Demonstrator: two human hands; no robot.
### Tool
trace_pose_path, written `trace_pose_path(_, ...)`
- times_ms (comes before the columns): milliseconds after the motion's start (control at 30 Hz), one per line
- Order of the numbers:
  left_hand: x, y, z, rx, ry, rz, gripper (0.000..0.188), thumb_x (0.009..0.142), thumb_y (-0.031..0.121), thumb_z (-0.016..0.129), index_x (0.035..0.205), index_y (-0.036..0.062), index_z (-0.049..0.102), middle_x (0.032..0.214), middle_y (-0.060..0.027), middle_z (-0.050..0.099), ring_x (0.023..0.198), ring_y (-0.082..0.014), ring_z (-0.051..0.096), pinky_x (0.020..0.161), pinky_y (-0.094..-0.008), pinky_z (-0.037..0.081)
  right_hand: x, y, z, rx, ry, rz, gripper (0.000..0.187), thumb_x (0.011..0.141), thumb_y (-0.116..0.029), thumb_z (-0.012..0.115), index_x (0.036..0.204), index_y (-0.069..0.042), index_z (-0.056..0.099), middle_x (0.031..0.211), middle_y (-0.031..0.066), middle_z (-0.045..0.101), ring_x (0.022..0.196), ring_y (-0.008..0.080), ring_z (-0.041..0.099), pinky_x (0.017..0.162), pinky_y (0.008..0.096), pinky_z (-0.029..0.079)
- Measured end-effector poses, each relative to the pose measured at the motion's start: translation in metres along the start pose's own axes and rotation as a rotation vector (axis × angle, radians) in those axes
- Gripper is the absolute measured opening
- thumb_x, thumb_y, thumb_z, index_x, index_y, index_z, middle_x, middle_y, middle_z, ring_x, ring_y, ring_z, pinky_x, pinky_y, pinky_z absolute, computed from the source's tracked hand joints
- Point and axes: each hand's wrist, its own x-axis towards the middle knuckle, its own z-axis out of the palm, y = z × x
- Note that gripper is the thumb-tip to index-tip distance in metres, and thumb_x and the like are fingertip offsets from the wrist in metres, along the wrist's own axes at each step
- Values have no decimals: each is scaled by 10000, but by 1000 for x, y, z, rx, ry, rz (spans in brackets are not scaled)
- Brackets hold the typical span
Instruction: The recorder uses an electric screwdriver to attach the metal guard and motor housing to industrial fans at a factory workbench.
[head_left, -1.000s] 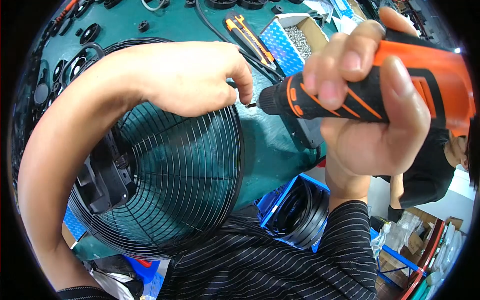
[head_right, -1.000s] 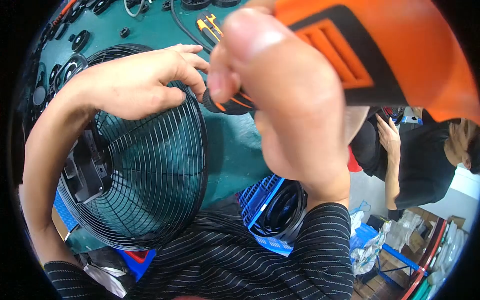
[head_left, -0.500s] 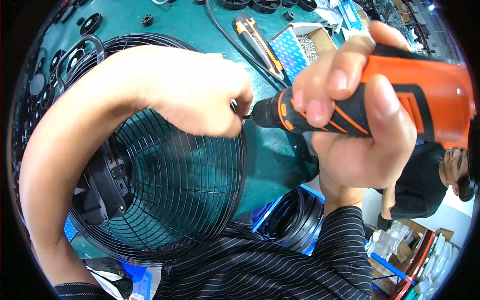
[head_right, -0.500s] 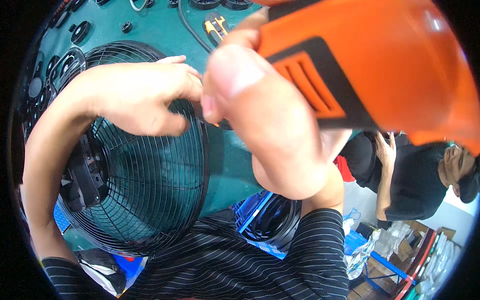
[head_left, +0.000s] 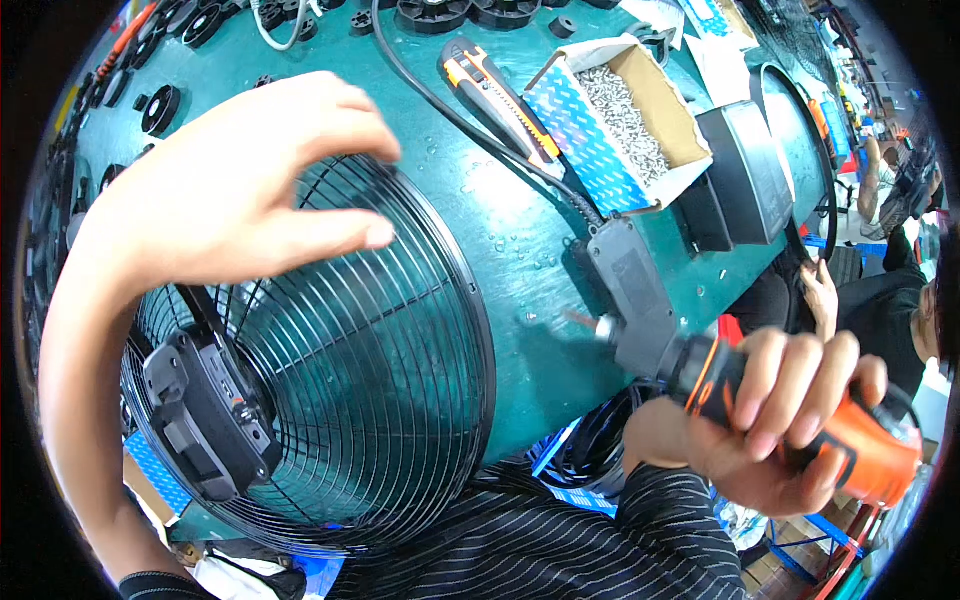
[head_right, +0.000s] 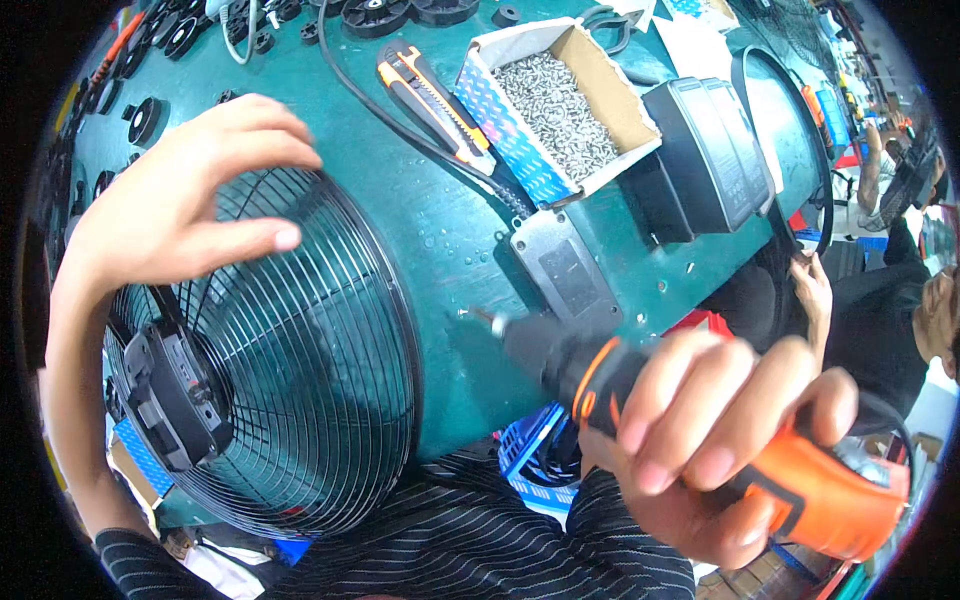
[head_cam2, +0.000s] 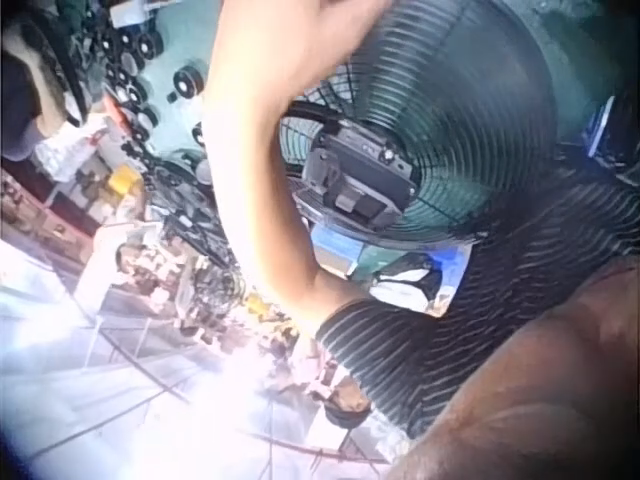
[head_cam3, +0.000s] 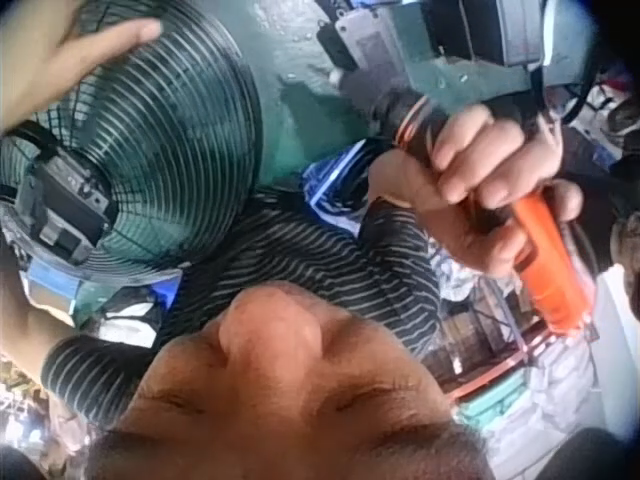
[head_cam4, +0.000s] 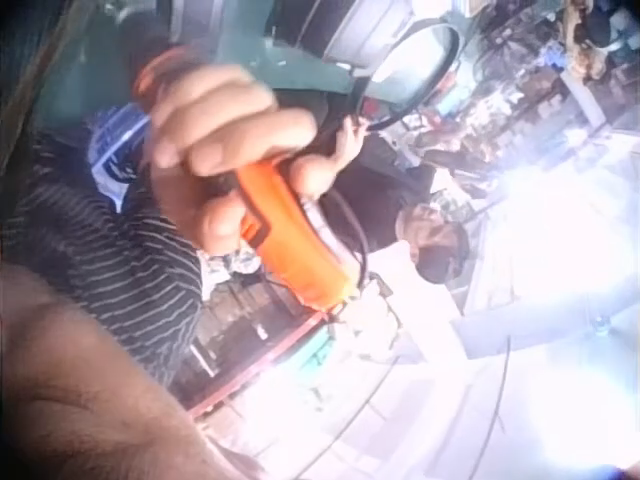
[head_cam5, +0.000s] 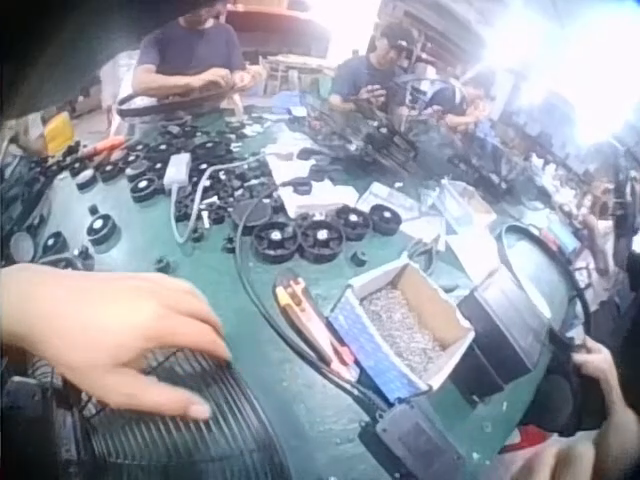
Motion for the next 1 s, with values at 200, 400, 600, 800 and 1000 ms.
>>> trace_pose_path(200,-14,-13,13,6,21,-69,767,650,533,808,1185,21,606,1225,-177,532,1143,-363,539,989,-450,433,-45,5,-7,110,206,177,425,876,-162,687,1181,-66,407,787,73,565,526,173,588,473,307,519)
trace_pose_path(400,-6,-11,17,-18,-10,-77,911,571,627,817,1232,42,590,1232,-167,518,1151,-359,528,985,-437,429,-56,18,-22,359,211,248,407,868,-142,676,1166,-74,407,779,89,578,544,190,618,485,328,534)
trace_pose_path(600,-3,-4,14,-49,-92,-153,956,532,676,788,1234,48,623,1246,-169,515,1168,-357,518,1007,-441,416,-49,34,-40,642,122,210,378,872,-103,679,1143,-81,416,791,103,607,554,195,639,460,313,542)
trace_pose_path(800,-2,-2,14,-6,-86,-145,963,543,701,755,1251,62,620,1278,-174,512,1197,-359,506,1025,-454,400,-47,46,-41,717,176,168,355,831,-9,669,1098,-15,435,692,108,583,478,183,620,418,296,532)
trace_pose_path(1000,0,1,13,20,-92,-134,957,541,701,761,1243,64,631,1275,-174,523,1191,-356,515,1024,-447,398,-50,45,-48,694,148,188,361,833,-25,681,1091,-40,429,717,110,598,479,183,622,423,295,535)
